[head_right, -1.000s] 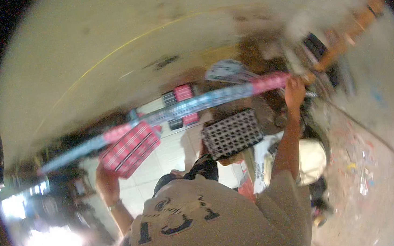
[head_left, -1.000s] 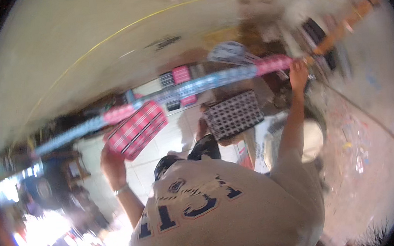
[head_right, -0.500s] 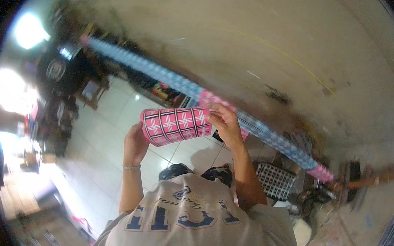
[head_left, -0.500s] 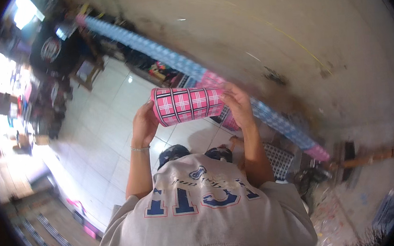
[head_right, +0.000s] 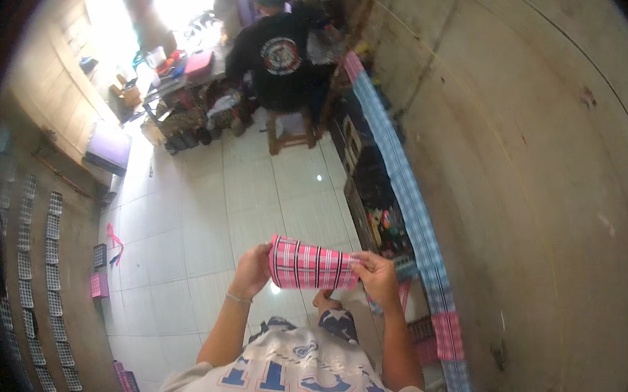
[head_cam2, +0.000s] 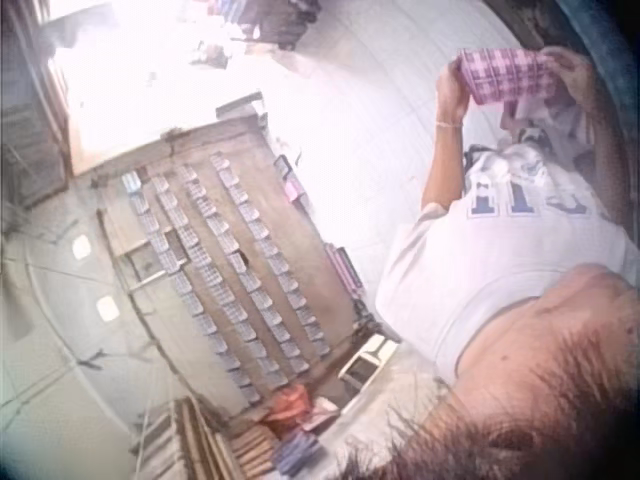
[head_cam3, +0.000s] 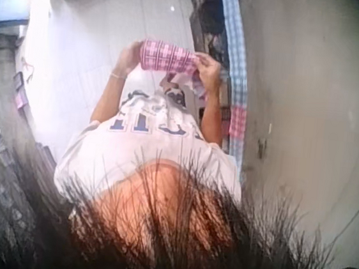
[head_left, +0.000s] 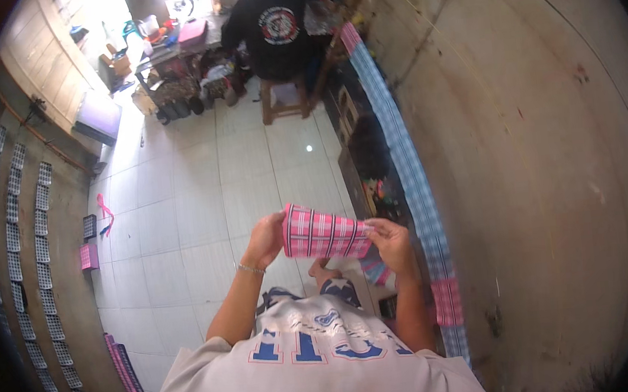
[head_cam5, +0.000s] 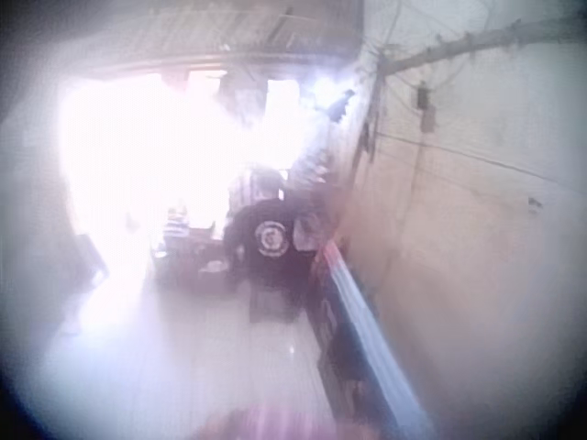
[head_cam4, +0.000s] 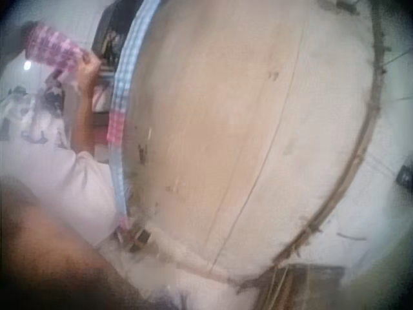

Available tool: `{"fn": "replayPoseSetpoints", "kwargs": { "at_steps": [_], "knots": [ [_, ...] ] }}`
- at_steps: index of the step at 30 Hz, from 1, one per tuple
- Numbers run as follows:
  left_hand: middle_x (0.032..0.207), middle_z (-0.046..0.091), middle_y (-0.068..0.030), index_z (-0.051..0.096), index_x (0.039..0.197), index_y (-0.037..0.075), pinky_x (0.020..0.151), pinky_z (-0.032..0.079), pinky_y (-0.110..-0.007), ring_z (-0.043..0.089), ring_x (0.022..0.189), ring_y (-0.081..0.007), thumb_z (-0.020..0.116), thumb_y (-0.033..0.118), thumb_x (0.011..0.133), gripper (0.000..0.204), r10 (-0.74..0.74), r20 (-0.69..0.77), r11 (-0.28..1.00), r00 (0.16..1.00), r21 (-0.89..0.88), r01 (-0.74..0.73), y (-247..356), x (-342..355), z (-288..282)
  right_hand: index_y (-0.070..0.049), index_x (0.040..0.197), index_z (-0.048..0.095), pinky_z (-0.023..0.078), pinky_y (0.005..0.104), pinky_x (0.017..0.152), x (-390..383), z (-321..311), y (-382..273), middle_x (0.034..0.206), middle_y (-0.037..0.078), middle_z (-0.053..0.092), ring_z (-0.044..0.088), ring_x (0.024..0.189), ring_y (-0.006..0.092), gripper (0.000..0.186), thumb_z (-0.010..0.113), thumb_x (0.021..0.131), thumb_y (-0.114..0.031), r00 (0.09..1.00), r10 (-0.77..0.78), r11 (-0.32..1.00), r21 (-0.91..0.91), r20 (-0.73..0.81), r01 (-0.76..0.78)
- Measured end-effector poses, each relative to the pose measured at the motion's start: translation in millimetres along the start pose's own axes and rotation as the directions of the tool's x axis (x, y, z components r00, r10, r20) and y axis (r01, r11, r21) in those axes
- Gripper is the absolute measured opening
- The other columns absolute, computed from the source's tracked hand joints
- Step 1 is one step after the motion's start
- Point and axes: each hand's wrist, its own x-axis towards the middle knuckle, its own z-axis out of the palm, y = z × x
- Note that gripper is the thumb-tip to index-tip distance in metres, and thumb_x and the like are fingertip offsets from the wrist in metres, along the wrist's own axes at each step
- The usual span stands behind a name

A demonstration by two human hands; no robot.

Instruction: The person picks up printed fabric pieces from a workbench and hangs them on a line to dry.

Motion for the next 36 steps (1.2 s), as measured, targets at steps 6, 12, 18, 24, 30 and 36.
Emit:
{"fn": "replayPoseSetpoints", "kwargs": {
  "at_steps": [6,12,18,24,30,36],
  "knots": [
    [0.111,0.059,-0.0185,0.05,0.116,-0.007,0.081,0.05,-0.034,0.062,0.094,-0.0258,0.04,0.024,0.091,0.041,0.173,-0.149,0.952,0.974,0.278,-0.127,72.9,106.5,-80.8,0.006,0.094,0.065,0.05,0.0236,0.065,170.3,34.9,1.4,0.083,0.01,0.068,0.063,0.075,0.0105,0.018,0.063,0.081,-0.006,0.994,0.074,0.984,-0.166,0.074,-0.061],
    [0.111,0.059,-0.0214,0.047,0.118,-0.007,0.072,0.052,-0.036,0.063,0.09,-0.0322,0.041,0.021,0.088,0.041,-0.075,-0.54,0.889,0.838,0.345,0.302,81.6,206.6,-210.4,0.004,0.086,0.066,0.049,0.0297,0.06,334.1,7.7,-28.2,0.072,0.016,0.066,0.064,0.063,0.0149,0.018,0.064,0.077,-0.011,0.981,-0.184,0.876,-0.464,-0.066,0.133],
    [0.1,0.061,-0.0214,0.045,0.107,-0.003,0.06,0.052,-0.039,0.063,0.073,-0.0353,0.043,0.02,0.085,0.031,-0.17,-0.757,0.938,0.631,0.073,0.34,29.5,226.8,-342.1,0.003,0.088,0.066,0.049,0.0297,0.063,515.8,-38.1,-119.5,0.074,0.016,0.067,0.064,0.068,0.0159,0.018,0.064,0.079,-0.013,0.903,-0.295,0.844,-0.528,-0.311,0.093],
    [0.094,0.06,-0.0223,0.048,0.099,-0.002,0.055,0.051,-0.044,0.063,0.072,-0.0368,0.044,0.019,0.084,0.027,-0.366,-0.778,0.861,0.511,-0.076,0.502,24.3,277.4,-403.3,0.004,0.091,0.066,0.049,0.0298,0.066,655.9,-60.8,-226.1,0.078,0.015,0.067,0.064,0.071,0.0179,0.02,0.063,0.081,-0.014,0.466,-0.764,0.595,-0.767,-0.447,0.239],
    [0.095,0.062,-0.0174,0.048,0.102,0.001,0.054,0.05,-0.04,0.064,0.072,-0.032,0.045,0.022,0.085,0.028,-0.285,-0.663,0.907,0.692,0.046,0.418,170.5,426.4,-407.2,0.0,0.094,0.068,0.048,0.0294,0.069,795.0,-75.8,-222.3,0.077,0.012,0.067,0.063,0.074,0.0185,0.02,0.065,0.076,-0.01,0.284,-0.809,0.574,-0.796,-0.514,0.192],
    [0.098,0.063,-0.0153,0.047,0.113,0.002,0.061,0.05,-0.034,0.064,0.076,-0.0262,0.039,0.025,0.089,0.034,0.033,-0.585,0.906,0.81,0.361,0.223,350.0,565.0,-355.3,0.0,0.098,0.066,0.049,0.0329,0.073,899.1,-89.7,-160.5,0.09,0.015,0.067,0.065,0.082,0.0241,0.024,0.064,0.075,-0.007,0.307,-0.492,0.851,-0.524,-0.815,-0.026]
  ]
}}
